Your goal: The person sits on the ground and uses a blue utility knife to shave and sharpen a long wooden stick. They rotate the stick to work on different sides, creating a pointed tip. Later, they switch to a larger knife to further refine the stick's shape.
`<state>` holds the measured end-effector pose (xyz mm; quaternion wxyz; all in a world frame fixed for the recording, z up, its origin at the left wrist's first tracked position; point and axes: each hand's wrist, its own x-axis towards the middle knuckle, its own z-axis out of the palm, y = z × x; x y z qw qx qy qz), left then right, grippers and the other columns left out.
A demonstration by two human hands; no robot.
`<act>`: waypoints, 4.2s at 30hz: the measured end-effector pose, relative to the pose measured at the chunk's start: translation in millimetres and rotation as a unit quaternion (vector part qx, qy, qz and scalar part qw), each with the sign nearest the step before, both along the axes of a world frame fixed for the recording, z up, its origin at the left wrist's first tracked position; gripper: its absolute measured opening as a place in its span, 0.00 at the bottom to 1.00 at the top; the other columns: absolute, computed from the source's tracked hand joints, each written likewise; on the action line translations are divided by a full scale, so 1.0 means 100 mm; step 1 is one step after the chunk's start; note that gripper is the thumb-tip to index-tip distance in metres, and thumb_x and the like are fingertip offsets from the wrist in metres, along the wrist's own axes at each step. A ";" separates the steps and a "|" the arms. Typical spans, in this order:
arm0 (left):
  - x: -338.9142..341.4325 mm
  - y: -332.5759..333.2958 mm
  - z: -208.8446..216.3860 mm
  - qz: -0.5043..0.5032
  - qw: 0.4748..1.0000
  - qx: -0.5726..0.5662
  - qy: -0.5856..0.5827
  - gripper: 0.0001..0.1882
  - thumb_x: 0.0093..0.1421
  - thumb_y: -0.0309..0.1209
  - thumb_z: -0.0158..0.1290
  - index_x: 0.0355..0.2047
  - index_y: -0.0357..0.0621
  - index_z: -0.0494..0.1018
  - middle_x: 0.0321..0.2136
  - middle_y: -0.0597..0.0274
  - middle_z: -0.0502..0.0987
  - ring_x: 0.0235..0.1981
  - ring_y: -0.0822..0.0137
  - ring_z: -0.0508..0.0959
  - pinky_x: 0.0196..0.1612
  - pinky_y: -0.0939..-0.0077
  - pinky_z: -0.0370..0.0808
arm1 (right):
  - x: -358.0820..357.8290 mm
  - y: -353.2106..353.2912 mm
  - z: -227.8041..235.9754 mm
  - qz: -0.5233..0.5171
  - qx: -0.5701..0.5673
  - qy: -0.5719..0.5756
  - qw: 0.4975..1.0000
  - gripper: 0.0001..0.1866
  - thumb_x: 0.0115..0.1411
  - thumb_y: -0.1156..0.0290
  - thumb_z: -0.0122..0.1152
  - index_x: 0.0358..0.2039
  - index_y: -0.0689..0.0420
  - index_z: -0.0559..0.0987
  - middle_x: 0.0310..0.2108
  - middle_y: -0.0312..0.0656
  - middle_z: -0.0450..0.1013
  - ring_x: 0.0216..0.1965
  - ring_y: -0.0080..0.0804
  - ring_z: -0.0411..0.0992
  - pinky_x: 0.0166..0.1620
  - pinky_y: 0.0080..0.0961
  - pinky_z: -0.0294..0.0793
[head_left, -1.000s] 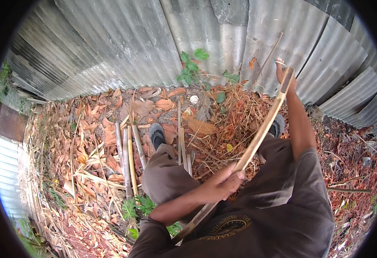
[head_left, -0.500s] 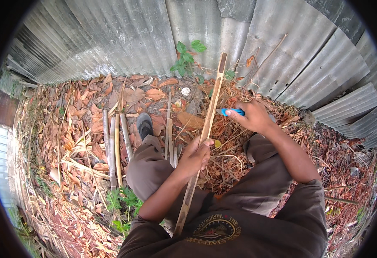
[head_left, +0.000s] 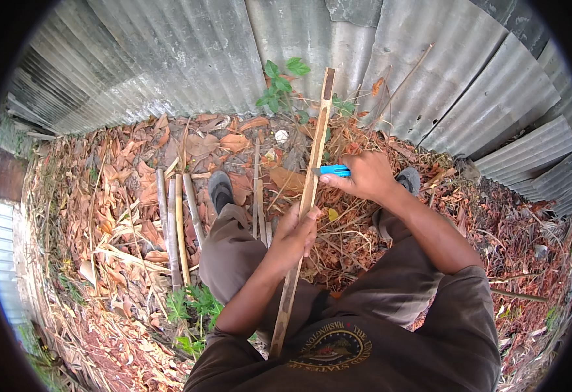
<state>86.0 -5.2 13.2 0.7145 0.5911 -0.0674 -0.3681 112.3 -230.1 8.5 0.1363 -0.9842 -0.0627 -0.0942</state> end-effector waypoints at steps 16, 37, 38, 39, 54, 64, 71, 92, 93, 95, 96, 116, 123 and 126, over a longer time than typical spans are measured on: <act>-0.21 0.03 0.02 -0.057 0.991 -0.102 0.059 0.07 0.68 0.31 0.45 0.39 0.45 0.59 0.14 0.73 0.58 0.11 0.81 0.58 0.14 0.85 0.56 | 0.31 -0.42 -0.01 -0.107 0.003 0.066 0.992 0.43 0.51 0.24 0.41 0.17 0.57 0.79 0.11 0.47 0.70 0.19 0.49 0.74 0.26 0.43 0.73; -0.13 0.06 0.00 -0.039 0.918 -0.276 0.282 0.13 0.72 0.44 0.32 0.35 0.55 0.61 0.10 0.80 0.52 0.09 0.82 0.52 0.22 0.84 0.53 | -0.03 0.01 0.00 0.111 0.000 -0.078 0.991 0.38 0.49 0.28 0.53 0.13 0.55 0.76 0.10 0.43 0.68 0.15 0.46 0.71 0.22 0.42 0.71; -0.15 0.05 0.01 -0.028 0.911 -0.279 0.302 0.13 0.72 0.44 0.32 0.35 0.54 0.61 0.10 0.80 0.52 0.09 0.82 0.52 0.22 0.84 0.53 | 0.00 -0.02 -0.01 0.126 0.006 -0.071 0.989 0.38 0.48 0.28 0.53 0.15 0.56 0.77 0.12 0.43 0.70 0.15 0.46 0.72 0.23 0.42 0.71; -0.16 0.04 0.01 -0.040 0.909 -0.290 0.297 0.13 0.72 0.44 0.32 0.35 0.54 0.61 0.10 0.80 0.52 0.09 0.82 0.52 0.22 0.84 0.53 | 0.05 -0.07 0.01 0.074 0.011 -0.060 0.995 0.37 0.48 0.28 0.53 0.16 0.56 0.78 0.13 0.44 0.71 0.16 0.46 0.73 0.24 0.42 0.72; -0.54 -0.03 0.12 -0.266 0.943 -0.164 0.115 0.13 0.72 0.42 0.35 0.36 0.47 0.59 0.12 0.73 0.55 0.10 0.78 0.56 0.15 0.84 0.54 | 0.40 -1.96 -0.19 -0.463 0.039 0.008 0.885 0.46 0.55 0.26 0.38 0.22 0.63 0.81 0.27 0.59 0.76 0.36 0.54 0.77 0.40 0.45 0.74; -0.10 0.07 0.00 -0.008 0.980 -0.154 0.124 0.14 0.71 0.42 0.35 0.36 0.46 0.61 0.10 0.73 0.54 0.08 0.78 0.54 0.18 0.81 0.54 | -0.01 -0.67 0.21 0.031 0.083 0.094 0.992 0.35 0.53 0.32 0.53 0.23 0.57 0.81 0.14 0.48 0.70 0.20 0.50 0.72 0.29 0.42 0.71; -0.01 0.01 0.04 -0.044 0.930 -0.259 0.259 0.15 0.71 0.45 0.33 0.33 0.51 0.60 0.09 0.76 0.52 0.08 0.79 0.53 0.19 0.82 0.52 | 0.08 -0.12 0.08 0.100 0.074 -0.010 0.992 0.36 0.48 0.28 0.54 0.15 0.54 0.76 0.10 0.44 0.67 0.17 0.48 0.71 0.24 0.42 0.69; -0.21 -0.04 0.01 -0.084 0.874 -0.308 0.365 0.16 0.71 0.48 0.33 0.31 0.54 0.59 0.09 0.78 0.51 0.09 0.80 0.52 0.20 0.83 0.55 | 0.42 -0.51 0.15 -0.098 0.030 -0.015 0.995 0.39 0.52 0.29 0.49 0.16 0.59 0.78 0.11 0.48 0.69 0.19 0.50 0.72 0.27 0.45 0.71; -0.23 -0.03 0.01 -0.086 0.878 -0.302 0.361 0.15 0.71 0.47 0.32 0.31 0.55 0.59 0.09 0.78 0.51 0.09 0.81 0.53 0.20 0.83 0.55 | 0.49 -0.60 0.21 -0.120 0.055 -0.008 0.991 0.39 0.53 0.29 0.48 0.16 0.59 0.78 0.11 0.48 0.69 0.19 0.50 0.73 0.27 0.46 0.71; -0.24 -0.03 0.02 -0.090 0.886 -0.288 0.352 0.15 0.71 0.46 0.32 0.32 0.55 0.59 0.08 0.80 0.51 0.08 0.82 0.53 0.21 0.83 0.55 | 0.38 -0.50 0.14 -0.115 0.044 0.027 0.992 0.39 0.53 0.29 0.48 0.17 0.59 0.78 0.10 0.48 0.68 0.19 0.50 0.72 0.26 0.45 0.71; -0.22 -0.02 -0.05 -0.079 0.886 -0.302 0.343 0.15 0.71 0.46 0.32 0.32 0.55 0.59 0.08 0.80 0.51 0.08 0.82 0.53 0.21 0.83 0.55 | 0.27 -0.42 0.09 -0.111 0.035 0.050 0.992 0.39 0.53 0.29 0.48 0.17 0.58 0.79 0.10 0.48 0.68 0.18 0.49 0.72 0.26 0.45 0.71; -0.73 0.06 0.20 -0.267 0.919 -0.171 0.234 0.15 0.71 0.45 0.35 0.32 0.50 0.60 0.10 0.77 0.55 0.10 0.79 0.57 0.21 0.82 0.57 | 0.51 -1.89 -0.02 -0.459 0.084 -0.012 0.884 0.47 0.54 0.25 0.39 0.25 0.66 0.80 0.28 0.56 0.77 0.34 0.52 0.77 0.40 0.43 0.74; -0.40 0.20 0.00 -0.001 0.980 -0.117 0.161 0.12 0.71 0.40 0.37 0.37 0.45 0.62 0.11 0.73 0.55 0.09 0.77 0.55 0.20 0.81 0.56 | 0.33 -1.60 0.34 -0.329 0.080 0.090 0.937 0.44 0.56 0.27 0.40 0.25 0.63 0.81 0.21 0.55 0.74 0.32 0.52 0.76 0.39 0.41 0.73; -0.29 0.20 0.19 -0.012 0.994 -0.076 0.075 0.14 0.71 0.41 0.38 0.40 0.43 0.62 0.13 0.73 0.56 0.11 0.79 0.57 0.16 0.83 0.56 | 0.09 -0.98 0.34 -0.161 0.099 0.068 0.980 0.41 0.55 0.29 0.44 0.24 0.61 0.81 0.13 0.49 0.70 0.24 0.50 0.75 0.33 0.43 0.72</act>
